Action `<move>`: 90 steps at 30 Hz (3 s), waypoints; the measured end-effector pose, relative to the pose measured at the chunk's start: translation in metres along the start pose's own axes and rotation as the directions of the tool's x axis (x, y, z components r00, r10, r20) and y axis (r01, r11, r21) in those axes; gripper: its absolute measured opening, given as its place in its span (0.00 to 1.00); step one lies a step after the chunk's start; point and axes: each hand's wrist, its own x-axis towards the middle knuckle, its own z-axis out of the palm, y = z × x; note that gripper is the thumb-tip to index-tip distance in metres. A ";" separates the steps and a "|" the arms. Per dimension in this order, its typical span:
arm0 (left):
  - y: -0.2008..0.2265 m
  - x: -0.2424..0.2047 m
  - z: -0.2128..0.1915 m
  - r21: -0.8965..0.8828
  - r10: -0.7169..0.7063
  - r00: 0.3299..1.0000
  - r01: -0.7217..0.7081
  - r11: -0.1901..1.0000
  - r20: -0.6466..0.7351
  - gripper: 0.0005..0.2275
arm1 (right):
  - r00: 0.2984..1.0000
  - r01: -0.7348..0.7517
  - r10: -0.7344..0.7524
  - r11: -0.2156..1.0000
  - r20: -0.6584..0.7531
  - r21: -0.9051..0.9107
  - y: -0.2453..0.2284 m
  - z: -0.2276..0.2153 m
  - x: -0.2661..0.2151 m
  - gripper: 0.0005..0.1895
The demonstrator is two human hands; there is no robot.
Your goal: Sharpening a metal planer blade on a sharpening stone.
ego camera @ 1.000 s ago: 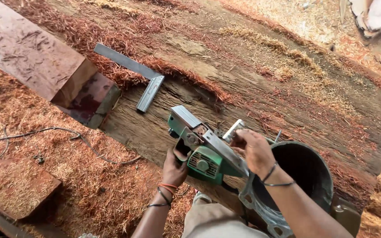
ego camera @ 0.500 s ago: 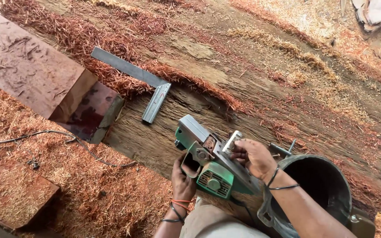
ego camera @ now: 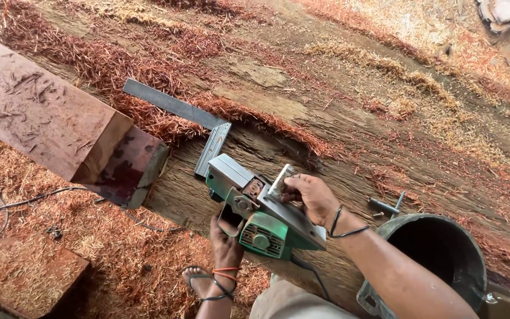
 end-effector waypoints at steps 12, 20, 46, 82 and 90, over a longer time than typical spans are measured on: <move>0.025 -0.004 -0.004 0.305 0.048 0.999 -0.046 0.951 0.000 0.21 | 0.500 0.180 -0.458 -0.775 0.735 -0.606 -0.062 0.035 0.015 0.09; 0.010 -0.012 -0.005 0.362 0.135 0.990 -0.113 0.925 -0.037 0.21 | 0.431 0.248 -0.281 -0.877 0.858 -0.411 -0.057 0.053 0.043 0.06; -0.016 -0.016 0.000 -0.003 0.182 0.983 -0.182 0.983 0.022 0.15 | 0.794 0.040 -0.496 -0.534 0.351 -0.844 -0.126 -0.056 -0.042 0.10; -0.019 -0.015 -0.005 0.290 0.239 0.971 -0.222 0.931 -0.025 0.11 | 0.985 0.013 0.109 -0.824 -0.137 -0.567 -0.056 -0.116 -0.047 0.10; -0.017 -0.016 -0.007 0.423 0.265 0.964 -0.235 0.875 -0.013 0.12 | 0.996 0.085 0.020 -0.623 0.092 -0.778 -0.105 -0.038 -0.048 0.09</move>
